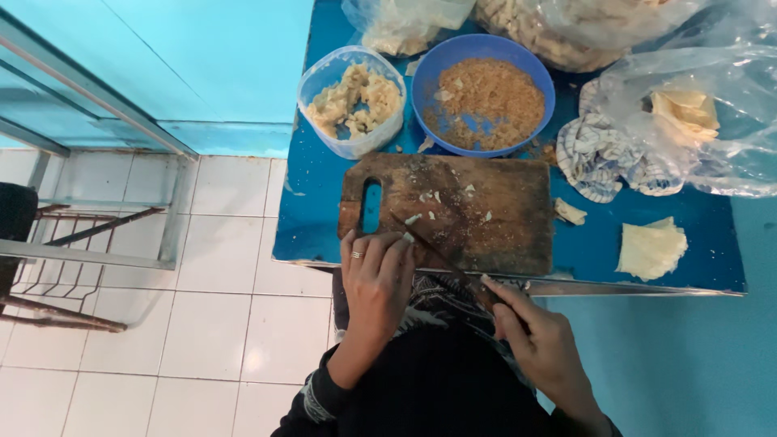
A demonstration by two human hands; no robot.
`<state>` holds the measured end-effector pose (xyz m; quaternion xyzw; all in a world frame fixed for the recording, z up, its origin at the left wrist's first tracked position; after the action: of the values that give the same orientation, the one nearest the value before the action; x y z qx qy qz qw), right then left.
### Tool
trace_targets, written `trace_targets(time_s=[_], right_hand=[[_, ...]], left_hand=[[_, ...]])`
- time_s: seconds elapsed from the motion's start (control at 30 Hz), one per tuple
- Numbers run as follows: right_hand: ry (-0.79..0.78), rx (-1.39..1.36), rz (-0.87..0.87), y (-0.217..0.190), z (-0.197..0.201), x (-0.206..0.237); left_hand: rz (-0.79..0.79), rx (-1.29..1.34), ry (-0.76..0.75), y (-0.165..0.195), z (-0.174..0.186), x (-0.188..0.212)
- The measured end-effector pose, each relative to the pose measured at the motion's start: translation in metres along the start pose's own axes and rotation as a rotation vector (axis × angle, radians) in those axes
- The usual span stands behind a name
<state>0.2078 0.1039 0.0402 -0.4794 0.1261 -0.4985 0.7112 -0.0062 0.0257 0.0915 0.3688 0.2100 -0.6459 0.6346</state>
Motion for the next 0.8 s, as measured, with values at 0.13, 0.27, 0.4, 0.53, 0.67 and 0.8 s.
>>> trace_targets(time_s=[0.13,0.27,0.4,0.53,0.67,0.8], right_hand=[[0.186,0.129,0.192,-0.019,0.001,0.011],[0.233,0.216,0.262,-0.025,0.003,0.022],[0.208,0.273,0.216,-0.023,-0.001,0.024],[0.262,0.341,0.309,-0.026,-0.002,0.028],[0.254,0.49,0.374,-0.031,-0.008,0.032],[0.269,0.641,0.426,-0.041,-0.018,0.027]], left_hand=[[0.001,-0.001,0.0,0.001,0.0,0.0],[0.013,-0.004,0.005,0.002,-0.001,0.0],[0.012,-0.01,-0.004,0.003,0.0,-0.001],[0.002,-0.005,-0.006,0.003,0.001,-0.002],[-0.005,-0.001,-0.003,0.003,0.001,-0.001],[-0.011,-0.011,-0.015,0.004,-0.001,0.001]])
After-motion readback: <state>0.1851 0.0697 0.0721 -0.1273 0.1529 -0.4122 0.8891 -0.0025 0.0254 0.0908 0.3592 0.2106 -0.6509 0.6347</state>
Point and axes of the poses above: each hand's wrist, its own x-axis away from the middle knuckle, its own z-axis out of the back of the hand, y = z × x, the point moved 5 cm from there along -x, towards the middle knuckle, and after that the axes turned 15 degrees about -z, right-handed, at the moved point
